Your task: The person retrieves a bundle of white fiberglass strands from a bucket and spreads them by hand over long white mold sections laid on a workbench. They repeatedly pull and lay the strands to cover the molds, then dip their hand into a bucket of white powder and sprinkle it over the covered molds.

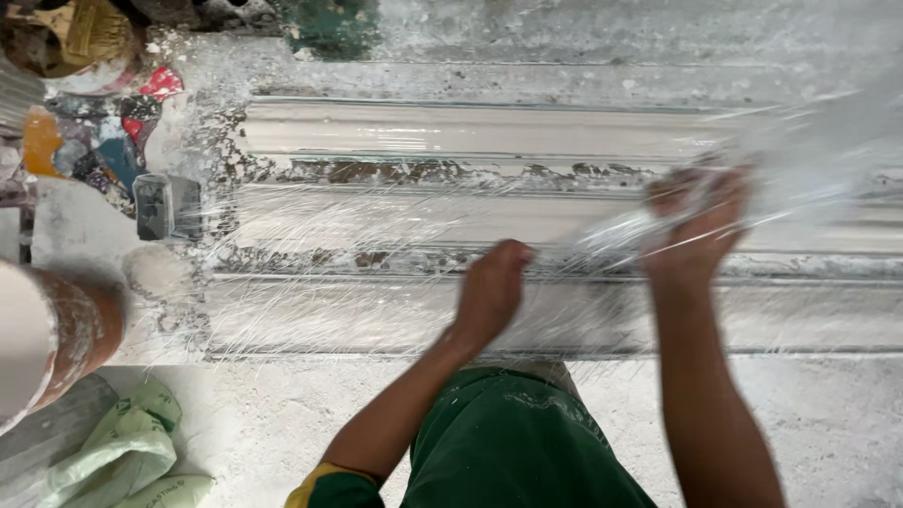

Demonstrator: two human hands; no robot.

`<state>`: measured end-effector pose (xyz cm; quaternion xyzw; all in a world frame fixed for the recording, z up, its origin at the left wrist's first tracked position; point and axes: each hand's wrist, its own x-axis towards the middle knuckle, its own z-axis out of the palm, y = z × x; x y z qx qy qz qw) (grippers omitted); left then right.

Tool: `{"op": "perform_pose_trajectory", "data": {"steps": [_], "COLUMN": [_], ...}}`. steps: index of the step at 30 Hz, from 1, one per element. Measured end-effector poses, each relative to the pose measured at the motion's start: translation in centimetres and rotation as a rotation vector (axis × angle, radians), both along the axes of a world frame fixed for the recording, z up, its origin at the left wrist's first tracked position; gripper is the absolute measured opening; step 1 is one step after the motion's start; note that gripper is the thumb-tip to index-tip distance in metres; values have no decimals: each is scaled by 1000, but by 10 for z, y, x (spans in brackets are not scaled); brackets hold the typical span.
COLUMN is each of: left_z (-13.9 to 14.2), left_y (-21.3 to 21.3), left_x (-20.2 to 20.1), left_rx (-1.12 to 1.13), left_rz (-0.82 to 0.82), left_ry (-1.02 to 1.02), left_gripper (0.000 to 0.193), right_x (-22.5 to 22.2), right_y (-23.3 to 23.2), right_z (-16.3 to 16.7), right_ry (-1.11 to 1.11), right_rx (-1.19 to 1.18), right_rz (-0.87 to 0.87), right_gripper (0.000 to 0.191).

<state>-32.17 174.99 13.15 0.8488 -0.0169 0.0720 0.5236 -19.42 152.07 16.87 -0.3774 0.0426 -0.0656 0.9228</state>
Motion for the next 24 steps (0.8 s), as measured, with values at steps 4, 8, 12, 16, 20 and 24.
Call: {"op": "perform_pose_trajectory", "data": {"steps": [4,8,12,16,20,24], "left_z": [-32,-4,27,-8,-54,-34], "left_y": [38,14,-102,-149,-112,-58], "left_x": [30,42,24,35,47,60], "left_rx": [489,1047,-58,53,467,1057], "left_rz": [28,316,156,137,388,443], "left_ry": [-160,-74,-141,-199,-234,-69], "left_gripper": [20,39,35,13,5,19], "right_x": [55,46,4,30,128,171], "right_y": [-122,-124,-59,-108,-234,-281], "right_z": [41,21,-26,-33,-12,7], "right_ry": [-94,-43,288,-3,-253,-251], "right_rx": [-259,-330,-138,88,125,12], "right_rz": [-314,-306,-34,222,121,37], "right_gripper": [38,57,56,38,34,49]}}
